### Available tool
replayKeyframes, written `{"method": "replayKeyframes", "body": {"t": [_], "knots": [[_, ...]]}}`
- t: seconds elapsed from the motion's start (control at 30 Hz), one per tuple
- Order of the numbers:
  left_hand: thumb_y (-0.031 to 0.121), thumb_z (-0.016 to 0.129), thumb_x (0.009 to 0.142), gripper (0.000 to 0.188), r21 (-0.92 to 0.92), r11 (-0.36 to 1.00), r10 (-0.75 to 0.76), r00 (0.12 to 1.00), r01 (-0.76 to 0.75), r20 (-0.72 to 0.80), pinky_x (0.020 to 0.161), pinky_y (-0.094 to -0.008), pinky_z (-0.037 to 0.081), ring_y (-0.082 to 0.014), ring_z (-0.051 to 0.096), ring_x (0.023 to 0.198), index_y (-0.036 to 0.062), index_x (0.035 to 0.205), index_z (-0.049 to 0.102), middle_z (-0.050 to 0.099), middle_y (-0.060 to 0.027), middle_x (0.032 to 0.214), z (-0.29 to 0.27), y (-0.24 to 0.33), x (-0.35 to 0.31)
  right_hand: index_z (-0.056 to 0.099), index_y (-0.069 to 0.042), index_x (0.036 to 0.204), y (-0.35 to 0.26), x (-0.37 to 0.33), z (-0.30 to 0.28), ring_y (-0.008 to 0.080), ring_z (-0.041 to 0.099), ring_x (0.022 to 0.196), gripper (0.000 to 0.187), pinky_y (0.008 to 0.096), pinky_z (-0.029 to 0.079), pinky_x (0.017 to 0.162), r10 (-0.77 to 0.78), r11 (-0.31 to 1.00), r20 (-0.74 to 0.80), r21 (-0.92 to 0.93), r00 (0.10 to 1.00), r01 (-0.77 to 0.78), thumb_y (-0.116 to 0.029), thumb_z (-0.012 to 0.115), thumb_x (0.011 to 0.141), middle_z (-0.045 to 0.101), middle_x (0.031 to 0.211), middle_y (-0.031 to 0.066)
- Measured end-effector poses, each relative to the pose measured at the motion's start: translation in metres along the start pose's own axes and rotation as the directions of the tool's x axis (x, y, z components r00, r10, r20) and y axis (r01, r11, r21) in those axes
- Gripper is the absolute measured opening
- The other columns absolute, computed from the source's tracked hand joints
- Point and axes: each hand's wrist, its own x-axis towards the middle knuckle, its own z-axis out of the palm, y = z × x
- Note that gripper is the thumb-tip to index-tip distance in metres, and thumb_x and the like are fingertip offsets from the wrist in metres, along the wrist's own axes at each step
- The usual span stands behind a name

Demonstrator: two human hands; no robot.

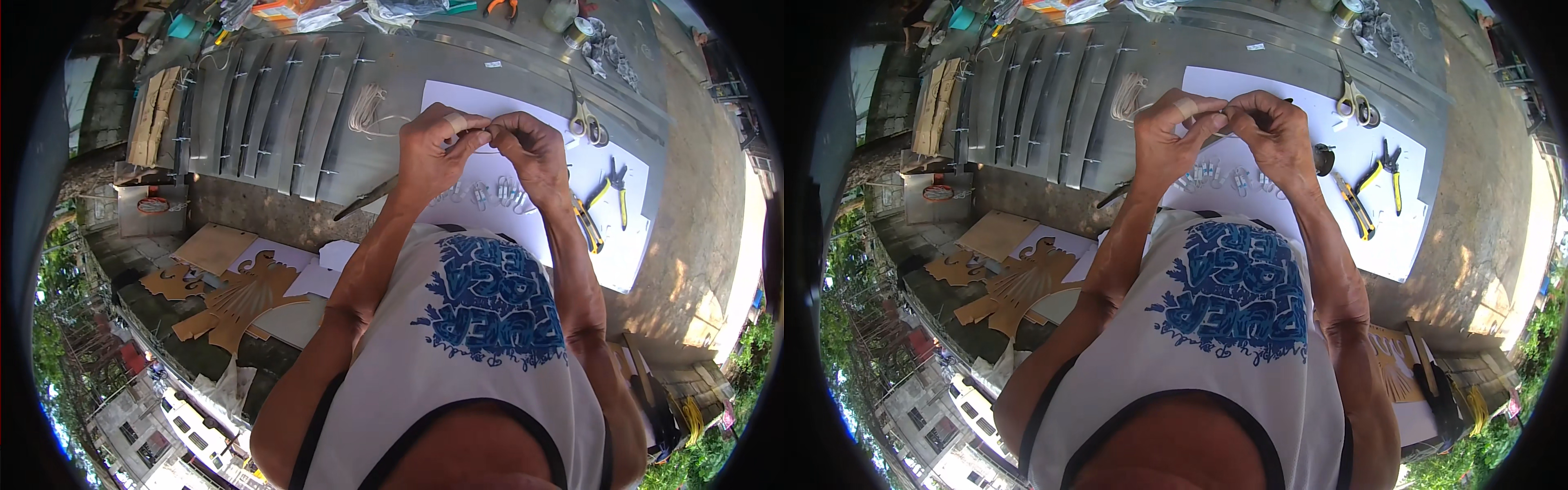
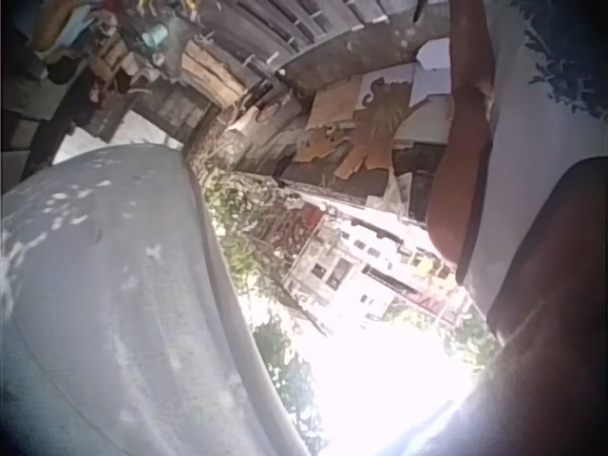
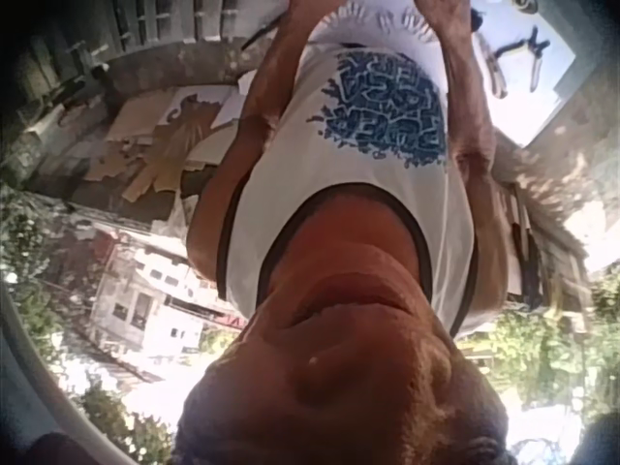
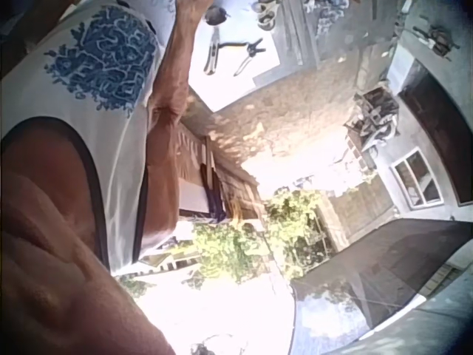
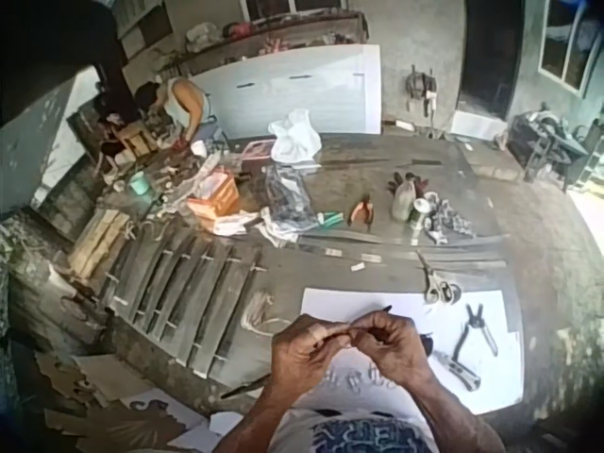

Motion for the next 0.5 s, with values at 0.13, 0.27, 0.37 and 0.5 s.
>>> {"method": "replayKeyframes", "body": {"t": [0.13, 0.27, 0.37, 0.5], "knots": [[0.002, 0.076, 0.080, 0.012, 0.122, 0.980, 0.157, 0.988, -0.157, 0.004, 0.056, -0.0268, 0.048, -0.0157, 0.065, 0.066, 0.0062, 0.091, 0.073, 0.071, -0.0067, 0.081, -0.001, -0.002, 0.003, 0.070, 0.003, 0.093, 0.000, -0.001, -0.001, 0.0088, 0.062, 0.070, 0.015, 0.0238, 0.049, 0.063, -0.023, 0.991, -0.002, -0.134, 1.000, 0.023, -0.010, 0.066, 0.089, 0.070, 0.076, 0.0065], [0.002, 0.071, 0.083, 0.009, 0.119, 0.993, -0.002, 1.000, 0.001, 0.012, 0.057, -0.0267, 0.049, -0.0131, 0.065, 0.066, 0.0013, 0.092, 0.069, 0.070, -0.0071, 0.079, 0.003, 0.004, 0.000, 0.070, 0.003, 0.091, 0.001, -0.002, 0.003, 0.0081, 0.060, 0.067, 0.014, 0.0240, 0.048, 0.061, -0.020, 0.994, -0.027, -0.111, 0.999, 0.017, -0.010, 0.066, 0.088, 0.068, 0.073, 0.0054], [0.002, 0.068, 0.086, 0.008, -0.018, 0.981, -0.194, 0.981, 0.194, -0.021, 0.058, -0.0260, 0.049, -0.0105, 0.064, 0.067, -0.0019, 0.092, 0.067, 0.070, -0.0065, 0.080, 0.008, 0.002, -0.006, 0.070, 0.003, 0.089, -0.003, -0.003, 0.008, 0.0081, 0.058, 0.064, 0.014, 0.0247, 0.047, 0.060, 0.014, 0.992, -0.051, -0.126, 0.999, -0.020, -0.009, 0.065, 0.087, 0.067, 0.071, 0.0041], [0.006, 0.066, 0.089, 0.010, -0.119, 0.945, -0.310, 0.950, 0.303, -0.037, 0.058, -0.0239, 0.048, -0.0087, 0.062, 0.066, -0.0032, 0.094, 0.066, 0.068, -0.0053, 0.081, 0.010, 0.007, -0.006, 0.069, 0.003, 0.089, 0.001, -0.004, 0.010, 0.0075, 0.057, 0.066, 0.012, 0.0247, 0.046, 0.060, -0.039, 0.996, -0.075, -0.081, 0.996, 0.033, -0.007, 0.063, 0.086, 0.066, 0.073, 0.0038]]}}
